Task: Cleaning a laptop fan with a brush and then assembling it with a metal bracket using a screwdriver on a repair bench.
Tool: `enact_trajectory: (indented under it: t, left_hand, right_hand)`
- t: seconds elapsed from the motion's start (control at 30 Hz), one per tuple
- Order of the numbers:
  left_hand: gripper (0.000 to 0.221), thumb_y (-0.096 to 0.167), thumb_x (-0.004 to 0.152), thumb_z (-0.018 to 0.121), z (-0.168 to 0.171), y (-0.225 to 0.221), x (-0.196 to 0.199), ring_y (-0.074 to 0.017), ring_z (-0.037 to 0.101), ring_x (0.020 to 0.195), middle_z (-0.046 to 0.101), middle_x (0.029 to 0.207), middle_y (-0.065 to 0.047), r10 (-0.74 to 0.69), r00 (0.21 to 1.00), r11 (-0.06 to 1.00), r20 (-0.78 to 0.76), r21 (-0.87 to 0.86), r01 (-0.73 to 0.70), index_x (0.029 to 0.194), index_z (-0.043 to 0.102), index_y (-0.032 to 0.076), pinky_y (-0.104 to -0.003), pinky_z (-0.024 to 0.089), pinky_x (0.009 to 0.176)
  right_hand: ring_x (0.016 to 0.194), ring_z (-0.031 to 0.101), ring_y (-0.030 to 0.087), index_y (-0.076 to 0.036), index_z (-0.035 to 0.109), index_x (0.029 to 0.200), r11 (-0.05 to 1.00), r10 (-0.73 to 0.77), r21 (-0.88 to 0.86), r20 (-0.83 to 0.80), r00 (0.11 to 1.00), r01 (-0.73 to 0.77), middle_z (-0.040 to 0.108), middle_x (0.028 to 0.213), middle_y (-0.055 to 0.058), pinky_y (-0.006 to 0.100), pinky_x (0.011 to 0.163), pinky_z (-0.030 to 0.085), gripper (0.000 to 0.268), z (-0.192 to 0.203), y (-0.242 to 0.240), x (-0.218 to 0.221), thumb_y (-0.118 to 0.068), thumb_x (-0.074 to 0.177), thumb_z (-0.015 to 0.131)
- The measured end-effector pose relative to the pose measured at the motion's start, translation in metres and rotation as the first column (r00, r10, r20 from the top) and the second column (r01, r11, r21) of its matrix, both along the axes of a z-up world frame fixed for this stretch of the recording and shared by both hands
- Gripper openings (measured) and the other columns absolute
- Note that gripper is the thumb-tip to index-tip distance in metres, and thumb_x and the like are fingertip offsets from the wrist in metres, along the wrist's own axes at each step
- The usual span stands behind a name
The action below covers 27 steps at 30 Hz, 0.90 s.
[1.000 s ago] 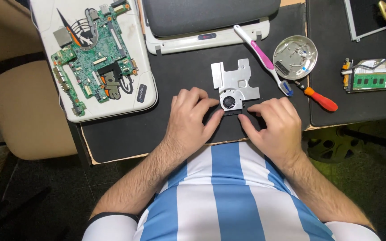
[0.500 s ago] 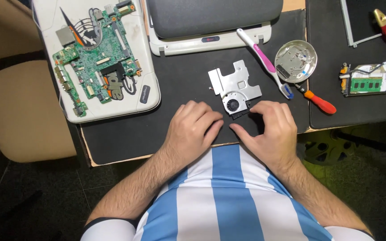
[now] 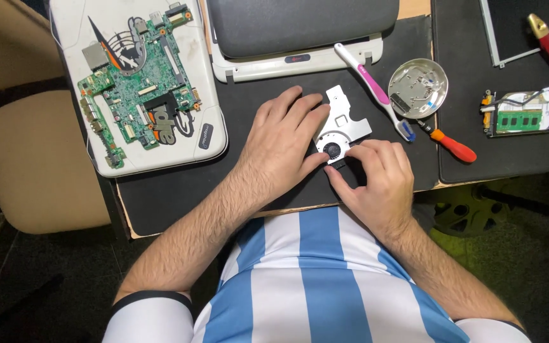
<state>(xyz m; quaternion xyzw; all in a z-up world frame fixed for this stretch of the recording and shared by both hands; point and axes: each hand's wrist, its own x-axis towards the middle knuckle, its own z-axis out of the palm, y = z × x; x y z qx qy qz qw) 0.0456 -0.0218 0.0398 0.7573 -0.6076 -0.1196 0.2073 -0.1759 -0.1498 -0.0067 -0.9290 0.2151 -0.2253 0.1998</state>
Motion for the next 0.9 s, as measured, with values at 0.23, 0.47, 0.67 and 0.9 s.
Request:
enact_trajectory:
  t: [0.23,0.47,0.67,0.9]
  left_hand:
    - [0.079,0.038,0.103,0.102,-0.003,-0.005,-0.004,-0.0408,0.048,0.163,0.064,0.152,-0.014,0.015,1.0,0.998,0.006,0.056,-0.015,0.164,0.065,0.005,-0.067,0.04,0.136]
    - [0.08,0.035,0.098,0.107,-0.003,-0.006,-0.003,-0.039,0.048,0.154,0.061,0.14,-0.012,0.043,0.993,0.999,-0.11,0.035,-0.04,0.158,0.063,0.005,-0.069,0.039,0.134]
    - [0.092,0.03,0.096,0.111,-0.008,0.013,-0.034,-0.042,0.038,0.158,0.04,0.165,-0.017,0.188,0.841,0.859,-0.507,-0.331,-0.391,0.16,0.05,0.007,-0.062,0.041,0.132]
    - [0.058,0.014,0.109,0.093,-0.064,0.077,-0.09,-0.0251,0.087,0.114,0.076,0.135,-0.021,-0.081,-0.036,0.788,-0.996,-0.042,-0.614,0.155,0.061,-0.001,-0.036,0.072,0.104]
  right_hand:
    - [0.111,0.075,0.03,-0.014,0.085,0.123,1.0,0.003,-0.02,0.031,1.0,-0.002,0.073,0.125,0.005,0.046,0.097,0.061,0.031,-0.004,-0.002,-0.006,-0.022,0.103,0.108]
    - [0.101,0.08,0.032,-0.009,0.091,0.121,1.0,0.021,0.003,0.201,0.979,-0.022,0.078,0.121,0.011,0.044,0.089,0.066,0.028,-0.013,-0.006,-0.009,-0.017,0.102,0.11]
    - [0.096,0.079,0.034,-0.007,0.093,0.121,0.998,0.048,0.029,0.305,0.951,-0.06,0.08,0.121,0.015,0.047,0.086,0.067,0.029,-0.013,-0.011,-0.016,-0.018,0.101,0.111]
    - [0.089,0.075,0.041,0.001,0.096,0.117,0.973,0.225,-0.061,0.471,0.853,-0.223,0.083,0.118,0.028,0.055,0.084,0.063,0.027,0.01,-0.014,-0.017,-0.01,0.1,0.113]
